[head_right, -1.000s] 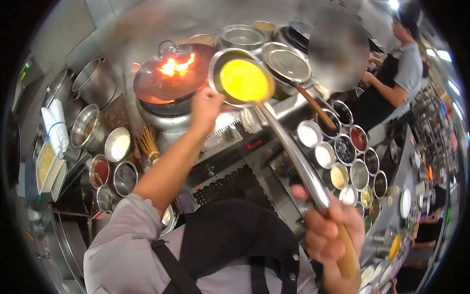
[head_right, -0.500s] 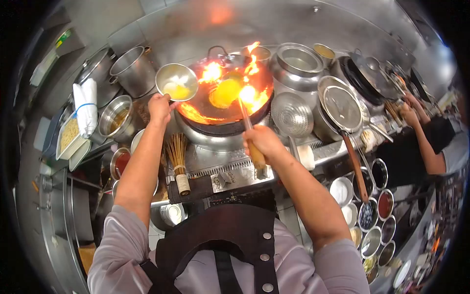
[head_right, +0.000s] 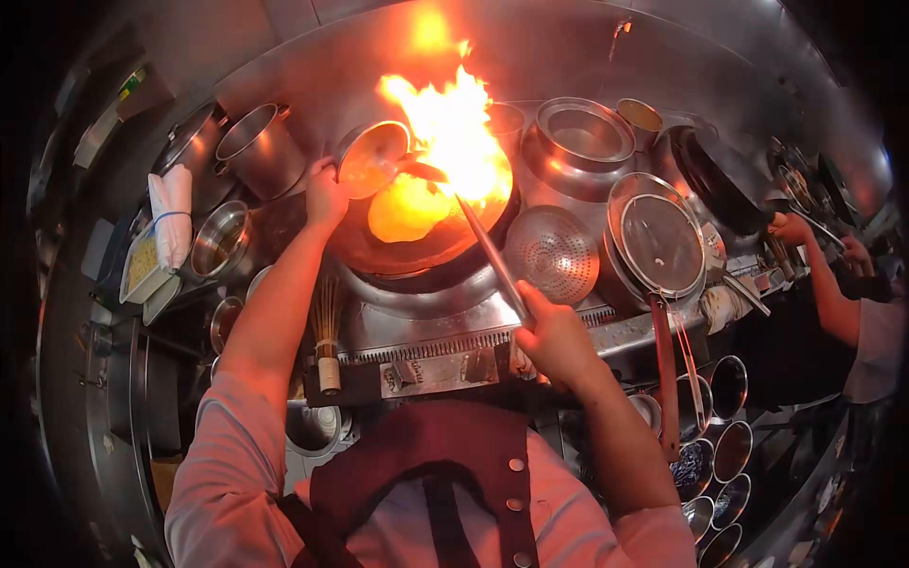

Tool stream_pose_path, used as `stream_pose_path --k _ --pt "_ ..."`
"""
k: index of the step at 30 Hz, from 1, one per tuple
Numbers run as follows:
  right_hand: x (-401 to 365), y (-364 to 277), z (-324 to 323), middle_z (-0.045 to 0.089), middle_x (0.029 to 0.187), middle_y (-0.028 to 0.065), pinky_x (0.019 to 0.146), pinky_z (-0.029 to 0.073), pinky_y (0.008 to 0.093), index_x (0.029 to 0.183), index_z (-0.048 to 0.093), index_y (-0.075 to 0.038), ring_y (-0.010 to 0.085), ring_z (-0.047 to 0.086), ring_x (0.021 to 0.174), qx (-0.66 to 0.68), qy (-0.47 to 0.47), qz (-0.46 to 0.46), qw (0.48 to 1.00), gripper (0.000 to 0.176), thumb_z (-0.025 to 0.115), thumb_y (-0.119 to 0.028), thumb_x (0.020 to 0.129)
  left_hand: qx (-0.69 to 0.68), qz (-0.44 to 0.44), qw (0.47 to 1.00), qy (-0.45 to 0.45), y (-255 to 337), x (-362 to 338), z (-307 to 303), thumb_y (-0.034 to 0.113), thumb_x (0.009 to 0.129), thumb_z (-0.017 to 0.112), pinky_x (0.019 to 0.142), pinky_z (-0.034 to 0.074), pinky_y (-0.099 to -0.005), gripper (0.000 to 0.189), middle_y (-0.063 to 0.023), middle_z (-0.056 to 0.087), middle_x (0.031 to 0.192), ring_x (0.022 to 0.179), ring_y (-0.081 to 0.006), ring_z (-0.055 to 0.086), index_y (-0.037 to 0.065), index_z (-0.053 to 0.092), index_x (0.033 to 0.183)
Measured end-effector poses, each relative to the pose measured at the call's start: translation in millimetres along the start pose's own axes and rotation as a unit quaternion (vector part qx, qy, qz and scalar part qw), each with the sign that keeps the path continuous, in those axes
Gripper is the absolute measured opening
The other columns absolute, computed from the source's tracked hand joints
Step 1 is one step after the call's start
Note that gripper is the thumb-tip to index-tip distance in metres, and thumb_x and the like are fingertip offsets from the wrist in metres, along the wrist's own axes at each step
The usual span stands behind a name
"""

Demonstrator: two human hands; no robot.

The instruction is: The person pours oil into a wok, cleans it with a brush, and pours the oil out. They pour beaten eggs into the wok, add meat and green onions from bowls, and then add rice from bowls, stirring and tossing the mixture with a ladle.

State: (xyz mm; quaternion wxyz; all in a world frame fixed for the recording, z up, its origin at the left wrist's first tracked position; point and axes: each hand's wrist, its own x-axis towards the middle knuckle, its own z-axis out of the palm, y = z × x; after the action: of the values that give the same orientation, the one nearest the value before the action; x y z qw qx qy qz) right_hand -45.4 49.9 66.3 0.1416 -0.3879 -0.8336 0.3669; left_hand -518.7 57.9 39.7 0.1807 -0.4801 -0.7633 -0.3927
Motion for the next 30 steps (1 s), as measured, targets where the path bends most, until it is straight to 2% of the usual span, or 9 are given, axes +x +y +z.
stream_pose_path --k 11,18,20,21,22,24,25,26,30 --pt "8.9 12.5 -13.5 0.069 0.084 0.0241 0.077 0.052 0.0535 0.145 0.047 -0.004 0.0445 0.067 0.083 -0.086 0.006 -0.061 0.994 0.067 0.066 -0.015 0.082 -0.001 0.145 0.988 0.055 33.4 30.3 0.8 0.004 0.083 0.056 0.099 0.049 -0.0436 0.019 -0.0246 0.061 0.128 0.11 -0.043 0.061 -0.008 0.068 0.09" --pt "37.4 -14.0 20.4 0.068 0.089 0.0247 0.079 0.053 0.054 0.144 0.049 -0.008 0.0442 0.068 0.086 -0.22 -0.041 -0.043 0.974 0.063 0.068 -0.016 0.084 0.006 -0.031 0.982 0.186 2.5 4.4 -23.1 0.01 0.081 0.058 0.1 0.047 -0.0452 0.024 -0.0261 0.064 0.12 0.114 -0.0398 0.059 -0.01 0.068 0.09" --pt "23.1 -36.4 26.9 0.062 0.107 0.025 0.083 0.053 0.052 0.141 0.053 -0.006 0.0445 0.064 0.1 -0.234 0.026 -0.067 0.97 0.061 0.073 -0.015 0.085 0.28 0.069 0.953 0.087 -77.5 -13.3 -0.4 0.016 0.078 0.065 0.091 0.052 -0.0454 0.022 -0.0258 0.071 0.091 0.099 -0.0376 0.067 -0.003 0.073 0.084" --pt "16.7 -51.1 27.5 0.061 0.113 0.0253 0.087 0.052 0.0488 0.142 0.053 -0.005 0.043 0.063 0.105 -0.208 0.066 -0.141 0.966 0.062 0.074 -0.009 0.084 0.141 -0.151 0.978 0.023 -73.1 -21.6 -12.1 0.021 0.079 0.068 0.076 0.055 -0.0468 0.025 -0.0252 0.07 0.082 0.08 -0.0404 0.069 -0.003 0.073 0.085" --pt "6.3 -64.2 31.2 0.06 0.117 0.0246 0.089 0.052 0.0459 0.142 0.053 -0.004 0.0425 0.062 0.104 -0.185 0.105 -0.203 0.956 0.062 0.074 -0.007 0.084 0.108 -0.115 0.987 0.013 -105.3 -42.6 -4.6 0.023 0.08 0.068 0.063 0.055 -0.0475 0.026 -0.0264 0.07 0.079 0.064 -0.0408 0.067 -0.003 0.072 0.084" --pt "-16.4 -94.3 41.9 0.06 0.114 0.0185 0.084 0.054 0.0393 0.137 0.059 -0.001 0.0307 0.064 0.098 -0.069 0.07 -0.215 0.972 0.055 0.07 -0.002 0.083 -0.321 -0.507 0.795 0.088 -101.7 -62.4 -13.6 0.01 0.084 0.069 0.052 0.052 -0.046 0.009 -0.0175 0.067 0.072 0.061 -0.0302 0.068 0.003 0.073 0.087" --pt "-27.7 -89.4 54.2 0.061 0.109 0.0152 0.078 0.053 0.0353 0.138 0.058 0.002 0.0258 0.064 0.09 0.004 0.039 -0.241 0.97 0.054 0.066 0.0 0.085 -0.375 -0.541 0.748 0.083 -94.9 -74.2 -37.9 0.002 0.087 0.065 0.05 0.055 -0.0467 0.013 -0.0145 0.067 0.078 0.065 -0.0297 0.068 0.001 0.07 0.098" --pt "-35.5 -83.0 72.0 0.062 0.099 0.012 0.071 0.052 0.0339 0.132 0.06 0.004 0.0226 0.063 0.083 0.031 0.029 -0.294 0.955 0.047 0.066 -0.003 0.085 -0.687 -0.524 0.453 0.218 -99.4 -83.8 -42.1 0.001 0.088 0.062 0.051 0.06 -0.0472 0.022 -0.0166 0.067 0.089 0.066 -0.0335 0.068 -0.003 0.065 0.109" --pt "-76.6 -77.2 154.7 0.063 0.111 0.0076 0.078 0.052 0.0289 0.142 0.054 -0.005 0.0165 0.062 0.09 0.212 -0.168 -0.108 0.957 0.048 0.064 -0.014 0.096 -0.723 -0.499 0.459 0.134 -111.7 -162.5 -174.0 0.0 0.091 0.057 0.073 0.066 -0.0475 0.027 -0.0239 0.064 0.107 0.089 -0.0418 0.07 -0.009 0.058 0.116"
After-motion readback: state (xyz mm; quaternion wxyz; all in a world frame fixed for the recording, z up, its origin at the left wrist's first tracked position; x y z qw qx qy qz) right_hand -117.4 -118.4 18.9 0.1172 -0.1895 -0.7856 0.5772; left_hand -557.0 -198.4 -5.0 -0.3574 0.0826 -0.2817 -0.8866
